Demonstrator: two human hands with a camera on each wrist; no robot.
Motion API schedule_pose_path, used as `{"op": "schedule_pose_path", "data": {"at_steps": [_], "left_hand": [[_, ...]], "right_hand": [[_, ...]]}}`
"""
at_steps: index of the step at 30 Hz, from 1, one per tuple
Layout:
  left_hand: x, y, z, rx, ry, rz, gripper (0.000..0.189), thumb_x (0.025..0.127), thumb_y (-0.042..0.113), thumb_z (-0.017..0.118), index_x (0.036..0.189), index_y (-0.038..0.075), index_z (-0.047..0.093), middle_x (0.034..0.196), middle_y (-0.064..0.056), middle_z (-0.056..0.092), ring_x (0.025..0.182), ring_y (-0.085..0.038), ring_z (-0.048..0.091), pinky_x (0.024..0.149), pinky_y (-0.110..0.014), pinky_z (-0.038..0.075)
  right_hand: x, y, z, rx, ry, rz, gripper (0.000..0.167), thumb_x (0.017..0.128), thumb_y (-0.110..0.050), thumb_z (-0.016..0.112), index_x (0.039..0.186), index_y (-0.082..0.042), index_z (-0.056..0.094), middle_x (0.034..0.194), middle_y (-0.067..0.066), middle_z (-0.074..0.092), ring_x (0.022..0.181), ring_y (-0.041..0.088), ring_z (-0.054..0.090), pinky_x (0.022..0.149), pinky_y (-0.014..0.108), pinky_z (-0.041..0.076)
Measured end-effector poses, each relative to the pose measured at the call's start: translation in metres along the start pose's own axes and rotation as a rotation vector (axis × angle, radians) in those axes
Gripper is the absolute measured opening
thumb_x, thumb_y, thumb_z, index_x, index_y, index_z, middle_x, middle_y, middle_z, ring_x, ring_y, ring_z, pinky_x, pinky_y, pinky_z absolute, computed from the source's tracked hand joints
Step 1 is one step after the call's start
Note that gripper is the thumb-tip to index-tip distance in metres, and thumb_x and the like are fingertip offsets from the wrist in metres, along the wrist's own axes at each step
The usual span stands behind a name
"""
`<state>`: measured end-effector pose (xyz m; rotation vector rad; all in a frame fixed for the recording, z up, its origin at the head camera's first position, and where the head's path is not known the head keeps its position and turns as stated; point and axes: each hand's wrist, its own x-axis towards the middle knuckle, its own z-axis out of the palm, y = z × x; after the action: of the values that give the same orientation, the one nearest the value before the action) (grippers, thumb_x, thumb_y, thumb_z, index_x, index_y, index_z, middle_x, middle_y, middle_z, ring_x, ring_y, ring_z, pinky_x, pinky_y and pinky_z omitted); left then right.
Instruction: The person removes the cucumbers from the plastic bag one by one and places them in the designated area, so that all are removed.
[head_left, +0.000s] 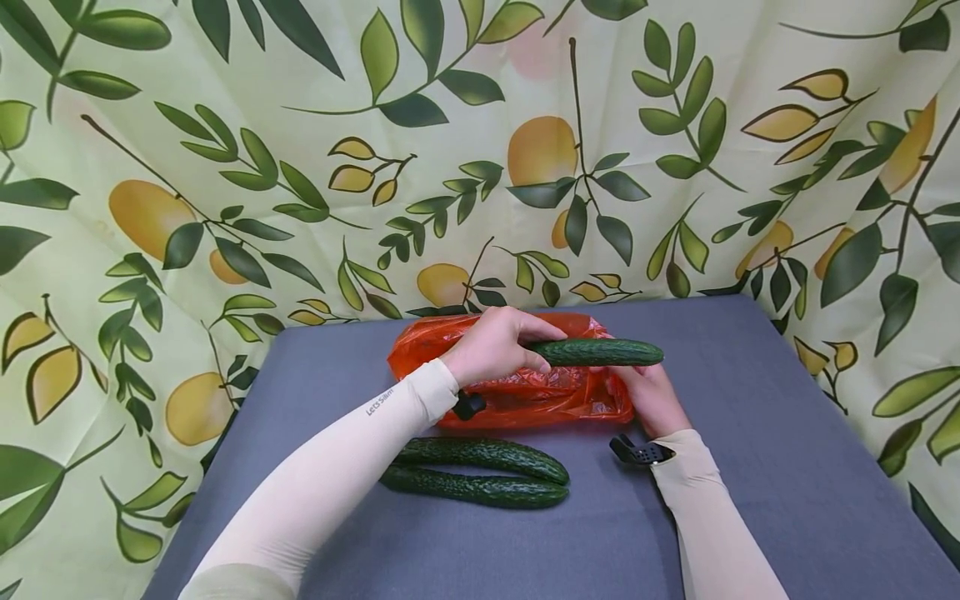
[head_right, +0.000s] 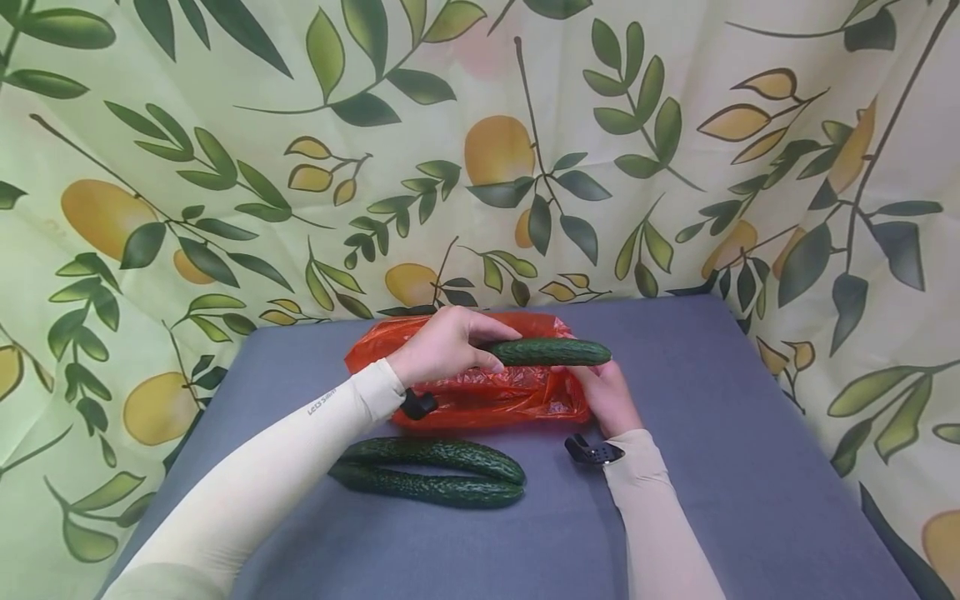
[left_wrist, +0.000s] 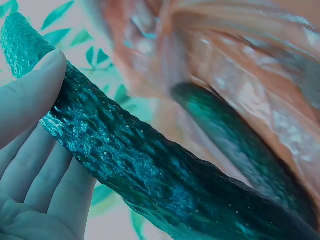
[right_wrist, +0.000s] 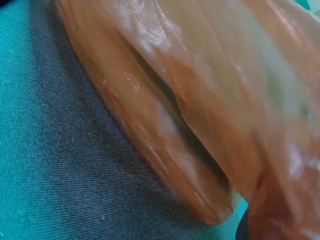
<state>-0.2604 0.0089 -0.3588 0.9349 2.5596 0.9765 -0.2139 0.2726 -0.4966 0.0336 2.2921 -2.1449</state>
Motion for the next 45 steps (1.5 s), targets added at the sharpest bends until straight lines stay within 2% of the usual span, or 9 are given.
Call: {"op": "schedule_pose_path", "data": {"at_steps": [3, 7, 12, 16, 23, 28, 35, 41, 45], "left_hand": [[-0.002, 0.013, 0.0, 0.006, -0.006, 0.037, 0.046, 0.086, 0.02, 0.093, 0.129, 0.029, 0.081, 0.119, 0.015, 0.081, 0.11, -0.002, 0.071, 0.096, -0.026, 0.058], [-0.006, 0.029, 0.001, 0.024, -0.015, 0.092, 0.046, 0.087, 0.02, 0.093, 0.13, 0.031, 0.081, 0.118, 0.018, 0.08, 0.106, 0.0, 0.069, 0.092, -0.022, 0.056], [-0.013, 0.046, 0.003, 0.049, -0.017, 0.145, 0.046, 0.088, 0.019, 0.092, 0.131, 0.032, 0.08, 0.119, 0.02, 0.079, 0.106, 0.002, 0.067, 0.09, -0.02, 0.055], [-0.02, 0.056, 0.004, 0.071, -0.013, 0.185, 0.046, 0.088, 0.019, 0.091, 0.13, 0.033, 0.08, 0.114, 0.022, 0.079, 0.097, 0.001, 0.065, 0.081, -0.02, 0.053], [-0.037, 0.067, 0.001, 0.089, -0.013, 0.216, 0.048, 0.089, 0.02, 0.091, 0.134, 0.034, 0.078, 0.118, 0.022, 0.079, 0.093, 0.003, 0.063, 0.078, -0.018, 0.051], [-0.055, 0.074, -0.003, 0.085, 0.0, 0.211, 0.049, 0.089, 0.018, 0.091, 0.134, 0.032, 0.078, 0.122, 0.02, 0.079, 0.093, 0.002, 0.063, 0.075, -0.018, 0.051], [-0.086, 0.07, -0.008, 0.084, 0.005, 0.191, 0.045, 0.091, 0.014, 0.087, 0.132, 0.031, 0.079, 0.12, 0.02, 0.078, 0.088, 0.001, 0.064, 0.076, -0.019, 0.055], [-0.113, 0.055, -0.006, 0.09, -0.005, 0.151, 0.045, 0.09, 0.011, 0.088, 0.131, 0.028, 0.079, 0.122, 0.017, 0.078, 0.103, 0.004, 0.068, 0.094, -0.024, 0.059], [-0.13, 0.04, -0.001, 0.113, -0.004, 0.09, 0.045, 0.09, 0.011, 0.088, 0.131, 0.027, 0.079, 0.126, 0.015, 0.078, 0.115, 0.003, 0.069, 0.103, -0.027, 0.059]], "right_hand": [[0.0, 0.001, 0.0, -0.013, 0.01, 0.01, 0.042, 0.113, -0.037, 0.057, 0.142, -0.008, 0.062, 0.091, -0.015, 0.063, 0.084, 0.006, 0.059, 0.075, 0.021, 0.052], [-0.001, 0.004, 0.0, 0.0, 0.009, -0.013, 0.053, 0.114, -0.034, 0.055, 0.157, -0.005, 0.05, 0.107, -0.024, 0.066, 0.098, -0.002, 0.062, 0.085, 0.016, 0.054], [-0.004, 0.008, -0.002, 0.077, -0.077, -0.059, 0.061, 0.115, -0.035, 0.051, 0.168, -0.007, 0.037, 0.132, -0.026, 0.064, 0.117, -0.005, 0.061, 0.095, 0.015, 0.055], [-0.008, 0.007, -0.004, 0.076, -0.125, -0.078, 0.062, 0.115, -0.035, 0.05, 0.171, -0.014, 0.033, 0.142, -0.023, 0.059, 0.126, -0.004, 0.059, 0.098, 0.015, 0.055], [-0.007, 0.011, -0.005, 0.16, -0.187, -0.188, 0.056, 0.115, -0.014, 0.05, 0.168, -0.004, 0.035, 0.144, -0.014, 0.064, 0.127, 0.001, 0.063, 0.098, 0.02, 0.059], [0.0, 0.006, -0.003, 0.105, -0.125, -0.082, 0.058, 0.114, -0.029, 0.054, 0.167, -0.009, 0.041, 0.136, -0.019, 0.066, 0.118, -0.001, 0.065, 0.092, 0.02, 0.06], [0.007, 0.002, -0.005, -0.018, -0.074, 0.006, 0.065, 0.11, -0.043, 0.061, 0.165, -0.012, 0.045, 0.103, -0.015, 0.08, 0.096, 0.001, 0.07, 0.082, 0.017, 0.06], [0.004, 0.001, -0.003, -0.005, -0.069, 0.022, 0.064, 0.111, -0.04, 0.06, 0.166, -0.012, 0.044, 0.1, -0.014, 0.079, 0.075, 0.008, 0.059, 0.066, 0.02, 0.053], [0.004, 0.0, 0.002, 0.047, -0.074, 0.034, 0.064, 0.112, -0.036, 0.06, 0.166, -0.009, 0.042, 0.098, -0.013, 0.079, 0.072, 0.007, 0.057, 0.065, 0.019, 0.052]]}}
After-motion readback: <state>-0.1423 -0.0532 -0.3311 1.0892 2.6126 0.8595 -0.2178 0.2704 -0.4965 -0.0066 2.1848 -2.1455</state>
